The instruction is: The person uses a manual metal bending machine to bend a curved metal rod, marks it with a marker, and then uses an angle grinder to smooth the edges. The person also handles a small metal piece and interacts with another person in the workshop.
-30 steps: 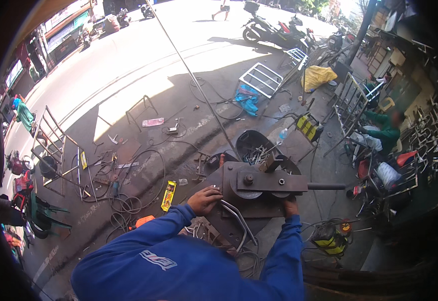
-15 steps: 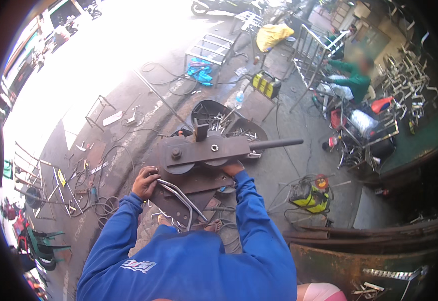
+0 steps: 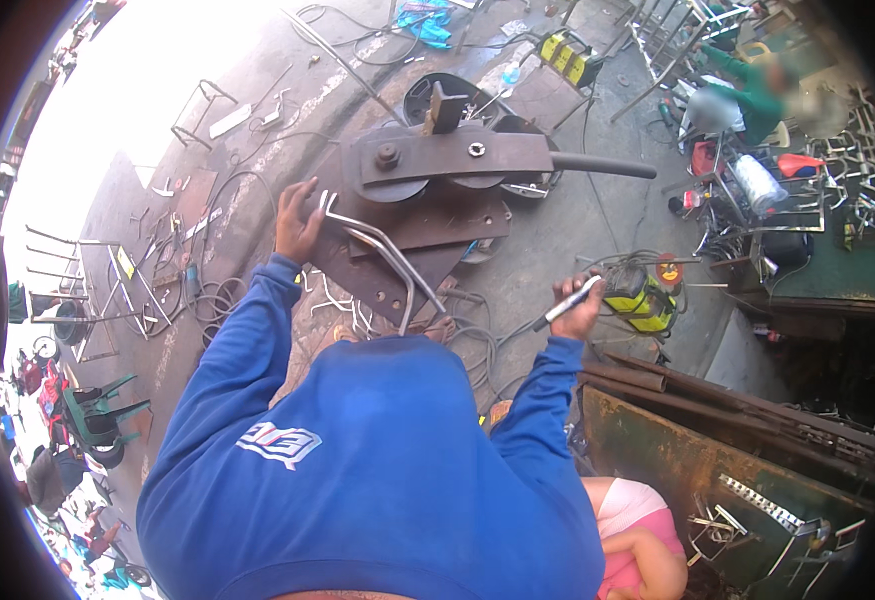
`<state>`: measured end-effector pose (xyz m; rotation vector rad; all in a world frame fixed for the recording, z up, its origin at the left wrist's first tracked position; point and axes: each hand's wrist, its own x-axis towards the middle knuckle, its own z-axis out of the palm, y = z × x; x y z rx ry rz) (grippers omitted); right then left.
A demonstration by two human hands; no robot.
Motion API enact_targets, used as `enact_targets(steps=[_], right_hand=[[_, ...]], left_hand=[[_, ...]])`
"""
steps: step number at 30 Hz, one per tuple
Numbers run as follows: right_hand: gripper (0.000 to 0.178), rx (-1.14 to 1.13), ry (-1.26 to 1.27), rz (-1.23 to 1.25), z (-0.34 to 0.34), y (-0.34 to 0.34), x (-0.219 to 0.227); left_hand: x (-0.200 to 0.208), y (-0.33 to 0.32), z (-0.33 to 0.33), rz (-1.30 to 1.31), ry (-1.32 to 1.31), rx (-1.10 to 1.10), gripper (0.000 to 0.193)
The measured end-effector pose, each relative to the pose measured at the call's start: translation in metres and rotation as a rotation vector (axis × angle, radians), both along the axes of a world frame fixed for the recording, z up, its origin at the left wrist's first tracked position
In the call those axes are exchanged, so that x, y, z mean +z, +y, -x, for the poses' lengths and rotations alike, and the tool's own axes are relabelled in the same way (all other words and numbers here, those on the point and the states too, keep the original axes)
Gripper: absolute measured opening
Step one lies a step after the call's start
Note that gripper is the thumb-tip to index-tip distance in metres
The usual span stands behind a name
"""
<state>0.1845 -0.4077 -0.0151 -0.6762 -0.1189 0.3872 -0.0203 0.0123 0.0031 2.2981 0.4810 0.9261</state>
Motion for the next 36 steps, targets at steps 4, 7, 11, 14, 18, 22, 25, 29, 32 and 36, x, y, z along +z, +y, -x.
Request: enact_targets(steps=[4,7,11,14,18,22,25,29,32,36], right_hand=[[0.031,0.065,-0.53,1.113,0.074,0.049,0.06],[0.028,0.144,-0.944,1.407,0.113,0.109,0.055],[0.025,0.272,-0.766,1.555,0.122,0.132,0.041],[0.023,0.328,-0.976,1.44,0.12,0.122,0.047],[0.024,0.383,-1.002,1.318,0.13,0.11,0.066],[0.032,0.599,-1.024,1.271,0.13,0.109,0.069],[0.038,0.726,-0.997,1.232,0.119,0.111,0.06],[0.048,0.716,-1.084,0.95,0.107,0.117,0.049],[0.054,0.804,-1.074,0.944,0.103,0.118,0.046],[0.059,0.756,-1.13,0.951,0.097,0.116,0.046]], left_hand=[[0.01,-0.005,0.002,0.246,0.419,0.286,0.04],[0.02,-0.003,-0.007,0.222,0.612,0.295,0.045],[0.029,0.009,-0.022,0.362,0.685,0.195,0.04],[0.024,0.001,-0.021,0.286,0.59,0.232,0.038],[0.017,-0.017,-0.018,0.209,0.415,0.297,0.03],[0.019,-0.028,-0.023,0.17,0.37,0.341,0.027],[0.022,-0.034,-0.024,0.183,0.388,0.37,0.028],[0.02,-0.038,-0.023,0.153,0.424,0.393,0.029],[0.014,-0.04,-0.023,0.159,0.409,0.42,0.03],[0.004,-0.043,-0.023,0.191,0.363,0.465,0.03]])
